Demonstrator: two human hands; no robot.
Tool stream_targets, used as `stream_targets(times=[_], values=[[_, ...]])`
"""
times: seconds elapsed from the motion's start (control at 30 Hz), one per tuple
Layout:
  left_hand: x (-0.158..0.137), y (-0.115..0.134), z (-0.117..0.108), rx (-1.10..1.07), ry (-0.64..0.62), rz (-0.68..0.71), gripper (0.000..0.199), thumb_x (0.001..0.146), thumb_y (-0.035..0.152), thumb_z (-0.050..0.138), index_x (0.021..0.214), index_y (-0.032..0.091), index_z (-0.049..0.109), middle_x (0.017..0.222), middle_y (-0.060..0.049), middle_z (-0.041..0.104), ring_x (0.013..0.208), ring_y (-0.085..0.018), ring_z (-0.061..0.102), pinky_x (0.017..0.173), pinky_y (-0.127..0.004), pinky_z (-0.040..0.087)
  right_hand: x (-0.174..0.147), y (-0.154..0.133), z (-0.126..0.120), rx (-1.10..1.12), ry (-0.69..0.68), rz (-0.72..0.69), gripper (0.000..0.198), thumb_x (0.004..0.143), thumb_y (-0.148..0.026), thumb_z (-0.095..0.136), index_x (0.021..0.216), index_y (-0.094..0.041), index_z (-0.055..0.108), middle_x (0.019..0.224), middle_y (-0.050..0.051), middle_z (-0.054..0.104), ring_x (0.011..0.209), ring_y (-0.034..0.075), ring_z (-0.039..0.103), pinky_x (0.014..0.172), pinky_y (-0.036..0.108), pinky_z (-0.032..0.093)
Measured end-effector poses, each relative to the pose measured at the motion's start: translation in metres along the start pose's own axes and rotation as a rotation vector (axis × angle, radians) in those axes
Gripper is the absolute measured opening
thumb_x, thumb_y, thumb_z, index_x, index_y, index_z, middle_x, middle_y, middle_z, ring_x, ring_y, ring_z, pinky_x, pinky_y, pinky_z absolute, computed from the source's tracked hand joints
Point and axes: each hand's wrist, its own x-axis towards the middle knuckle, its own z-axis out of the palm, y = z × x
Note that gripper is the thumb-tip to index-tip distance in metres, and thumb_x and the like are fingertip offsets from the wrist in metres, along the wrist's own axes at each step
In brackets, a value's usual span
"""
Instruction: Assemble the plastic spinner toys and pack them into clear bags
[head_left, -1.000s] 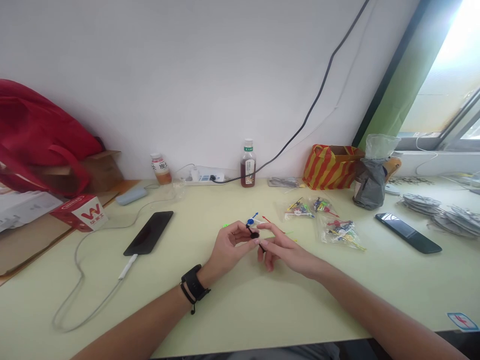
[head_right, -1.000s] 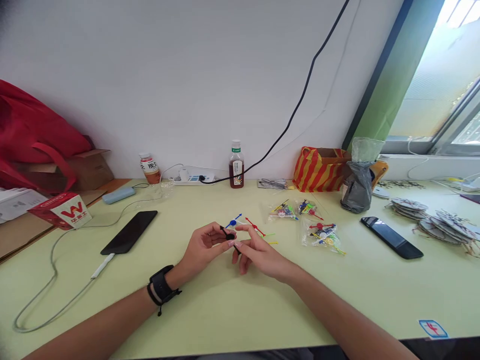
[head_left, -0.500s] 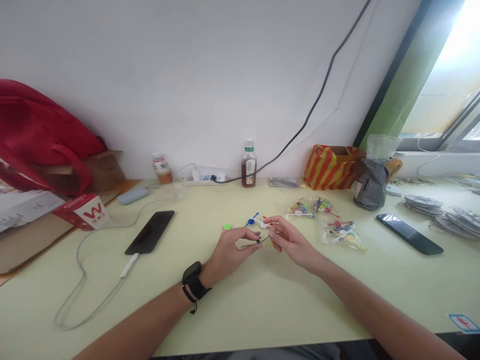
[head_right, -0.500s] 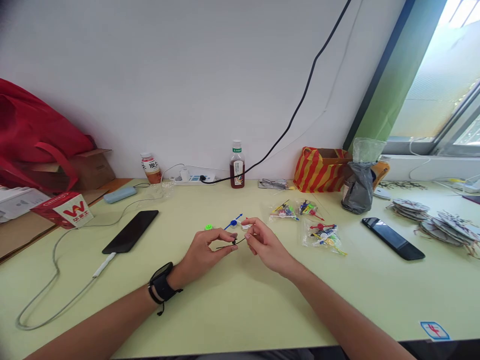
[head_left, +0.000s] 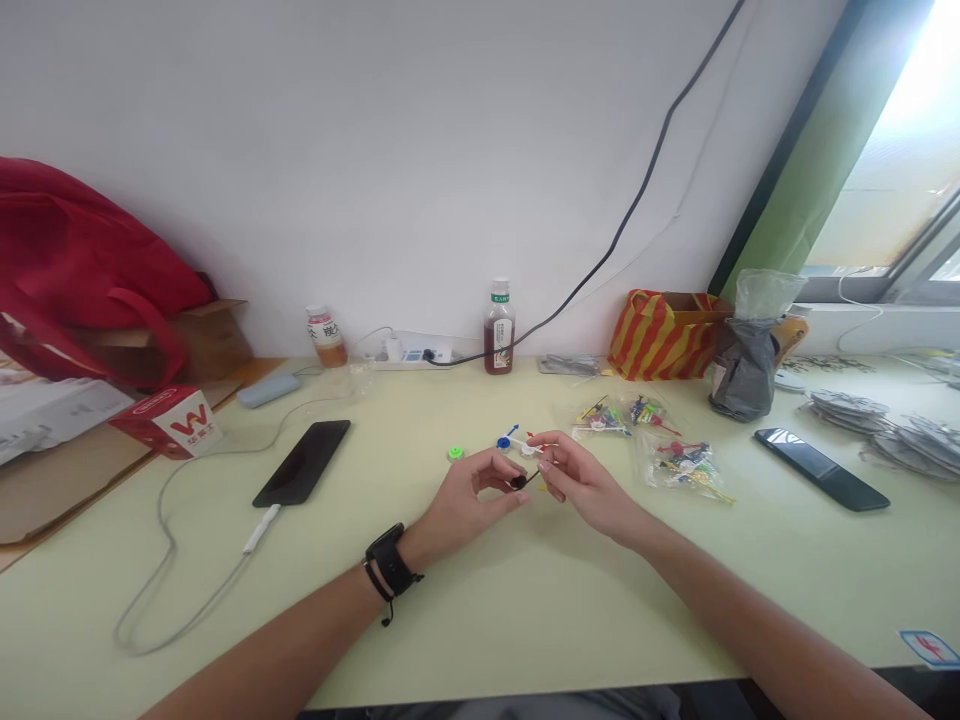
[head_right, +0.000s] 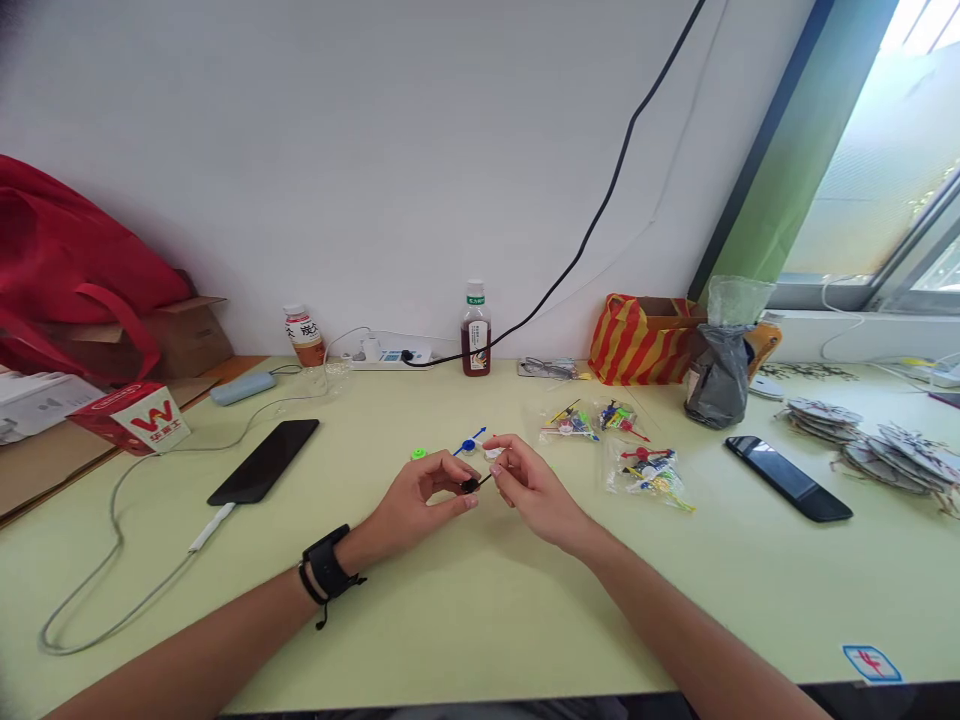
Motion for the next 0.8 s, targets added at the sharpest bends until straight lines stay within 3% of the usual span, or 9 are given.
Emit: stream_targets(times=[0.1, 0.27, 0.37, 0.47, 0.53, 0.6, 0.7, 0.73, 0.8], values=[[0.000, 0.003, 0.002, -0.115, -0.057, -0.066, 0.022, 0.089, 0.035, 0.078, 0.095, 0.016, 0.069, 0.116, -0.012, 0.072, 0.106, -0.023, 0.070, 0.096, -0.037, 0.057, 0.001, -0.003, 0.000, -0.019, 0.025, 0.000, 0.036, 0.101, -0.055, 0.056, 0.122, -0.026, 0.055, 0.085, -0.003, 0.045, 0.064, 0.012, 0.044, 0.061, 0.029, 0.039], [0.004, 0.001, 0.000, -0.165, 0.019, -0.118, 0.033, 0.080, 0.032, 0.087, 0.107, 0.018, 0.074, 0.099, -0.007, 0.073, 0.093, -0.019, 0.070, 0.091, -0.033, 0.058, 0.000, -0.004, 0.000, -0.037, 0.103, -0.007, 0.042, 0.100, -0.053, 0.057, 0.134, -0.030, 0.047, 0.100, 0.000, 0.051, 0.069, 0.013, 0.055, 0.068, 0.033, 0.050], [0.006, -0.001, -0.002, -0.199, 0.086, -0.138, 0.039, 0.076, 0.031, 0.090, 0.109, 0.018, 0.075, 0.096, -0.005, 0.074, 0.090, -0.017, 0.070, 0.089, -0.032, 0.058, -0.002, 0.000, -0.003, -0.238, 0.154, -0.160, 0.036, 0.102, -0.049, 0.054, 0.133, -0.029, 0.052, 0.094, 0.002, 0.053, 0.075, 0.017, 0.054, 0.068, 0.033, 0.050], [0.008, -0.001, -0.004, -0.230, 0.126, -0.155, 0.035, 0.074, 0.032, 0.091, 0.102, 0.016, 0.077, 0.099, -0.007, 0.076, 0.091, -0.018, 0.071, 0.092, -0.035, 0.059, -0.005, 0.006, -0.005, -0.397, 0.100, -0.285, 0.034, 0.106, -0.041, 0.047, 0.135, -0.028, 0.057, 0.091, 0.004, 0.056, 0.080, 0.020, 0.054, 0.069, 0.033, 0.049], [0.008, 0.000, -0.005, -0.242, 0.135, -0.167, 0.036, 0.073, 0.032, 0.092, 0.101, 0.016, 0.078, 0.098, -0.007, 0.077, 0.090, -0.019, 0.071, 0.093, -0.036, 0.059, -0.007, 0.008, -0.003, -0.380, 0.075, -0.296, 0.046, 0.106, -0.037, 0.046, 0.151, -0.032, 0.042, 0.095, 0.003, 0.056, 0.078, 0.019, 0.054, 0.071, 0.033, 0.049], [0.007, 0.001, -0.005, -0.250, 0.134, -0.178, 0.036, 0.072, 0.032, 0.093, 0.101, 0.016, 0.078, 0.096, -0.006, 0.077, 0.089, -0.018, 0.071, 0.092, -0.035, 0.059, -0.007, 0.010, 0.000, -0.312, 0.100, -0.287, 0.066, 0.106, -0.035, 0.047, 0.163, -0.035, 0.014, 0.102, 0.003, 0.054, 0.075, 0.017, 0.053, 0.073, 0.034, 0.050], [0.007, 0.001, -0.005, -0.259, 0.133, -0.189, 0.035, 0.072, 0.031, 0.093, 0.100, 0.016, 0.078, 0.093, -0.006, 0.077, 0.088, -0.017, 0.071, 0.090, -0.033, 0.060, -0.007, 0.012, 0.005, -0.215, 0.165, -0.265, 0.083, 0.104, -0.036, 0.050, 0.162, -0.039, -0.009, 0.110, 0.002, 0.050, 0.072, 0.014, 0.051, 0.072, 0.032, 0.051], [0.007, 0.002, -0.005, -0.260, 0.136, -0.189, 0.035, 0.072, 0.031, 0.093, 0.099, 0.016, 0.079, 0.093, -0.006, 0.077, 0.087, -0.017, 0.071, 0.089, -0.033, 0.060, -0.006, 0.012, 0.005, -0.202, 0.178, -0.255, 0.079, 0.104, -0.038, 0.051, 0.162, -0.038, -0.003, 0.111, 0.002, 0.049, 0.072, 0.014, 0.051, 0.070, 0.031, 0.050], [0.007, 0.002, -0.005, -0.259, 0.137, -0.186, 0.034, 0.072, 0.032, 0.093, 0.098, 0.016, 0.079, 0.093, -0.006, 0.077, 0.087, -0.018, 0.071, 0.089, -0.034, 0.060, -0.005, 0.010, 0.004, -0.218, 0.152, -0.213, 0.050, 0.104, -0.044, 0.050, 0.150, -0.032, 0.035, 0.104, 0.003, 0.051, 0.072, 0.015, 0.050, 0.066, 0.030, 0.048]])
